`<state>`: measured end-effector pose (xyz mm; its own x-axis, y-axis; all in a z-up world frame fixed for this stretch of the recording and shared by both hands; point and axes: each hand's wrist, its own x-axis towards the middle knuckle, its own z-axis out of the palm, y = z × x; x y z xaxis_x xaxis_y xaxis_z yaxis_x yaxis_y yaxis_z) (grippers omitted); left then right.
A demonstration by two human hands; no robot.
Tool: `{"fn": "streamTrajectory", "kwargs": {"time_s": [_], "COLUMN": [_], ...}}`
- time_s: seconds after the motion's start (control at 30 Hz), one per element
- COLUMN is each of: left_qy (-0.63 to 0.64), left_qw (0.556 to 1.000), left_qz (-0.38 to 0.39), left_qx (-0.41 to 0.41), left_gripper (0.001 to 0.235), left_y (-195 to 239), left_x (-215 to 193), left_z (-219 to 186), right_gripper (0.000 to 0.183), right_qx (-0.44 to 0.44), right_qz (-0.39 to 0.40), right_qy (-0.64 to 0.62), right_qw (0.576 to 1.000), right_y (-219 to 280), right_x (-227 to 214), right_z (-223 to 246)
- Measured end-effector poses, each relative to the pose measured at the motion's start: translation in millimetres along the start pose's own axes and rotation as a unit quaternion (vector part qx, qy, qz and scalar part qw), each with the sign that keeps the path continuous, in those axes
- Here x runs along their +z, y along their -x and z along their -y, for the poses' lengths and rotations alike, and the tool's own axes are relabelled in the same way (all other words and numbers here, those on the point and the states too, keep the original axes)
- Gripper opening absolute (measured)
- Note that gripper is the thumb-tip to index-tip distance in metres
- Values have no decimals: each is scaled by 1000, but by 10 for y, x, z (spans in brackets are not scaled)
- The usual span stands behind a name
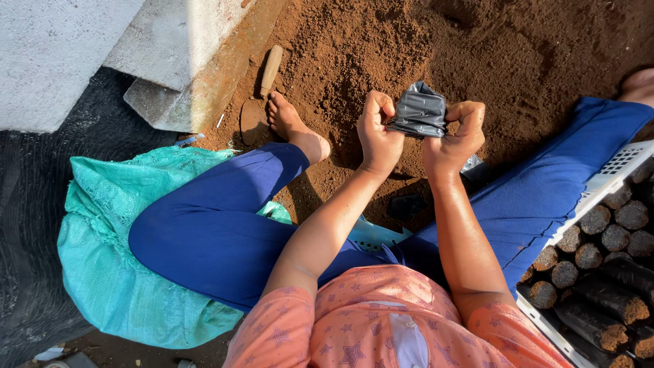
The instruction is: The person scoops soil from a large pile and packs it into small black plastic nursery pots. They then place the filled pots into a white plastic crate nearby.
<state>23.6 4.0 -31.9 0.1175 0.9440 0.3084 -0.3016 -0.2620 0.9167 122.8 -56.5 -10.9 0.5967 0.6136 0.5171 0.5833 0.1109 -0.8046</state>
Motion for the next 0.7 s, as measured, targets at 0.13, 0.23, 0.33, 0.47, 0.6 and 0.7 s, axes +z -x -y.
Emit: {"fn": "streamTrajectory", "kwargs": {"time_s": [0.13,0.23,0.33,0.47,0.6,0.7], "left_qy": [-1,-57,-73,-96,-129,-143], "left_qw": [1000,998,997,995,990,987], "left_qz": [-15,-32,-4,-16,1,8], "left_qx": [-5,4,-15,7,54,73], "left_gripper": [36,35,36,38,36,37], "left_y": [38,55,70,66,12,0], "left_x": [-29,-36,-60,-64,-85,-101], "left_z": [-4,21,38,5,-80,-143], "right_gripper": [34,35,35,42,37,36], "right_qx": [-30,-55,-78,-62,32,10], "right_qz": [-1,-17,-4,-20,2,2], "right_qy": [54,51,79,-16,-23,2], "right_qw": [998,997,994,998,999,1000], "right_y": [39,20,6,25,82,133], "right_x": [17,21,48,49,55,56], "right_z": [-1,28,42,3,-51,-77]}}
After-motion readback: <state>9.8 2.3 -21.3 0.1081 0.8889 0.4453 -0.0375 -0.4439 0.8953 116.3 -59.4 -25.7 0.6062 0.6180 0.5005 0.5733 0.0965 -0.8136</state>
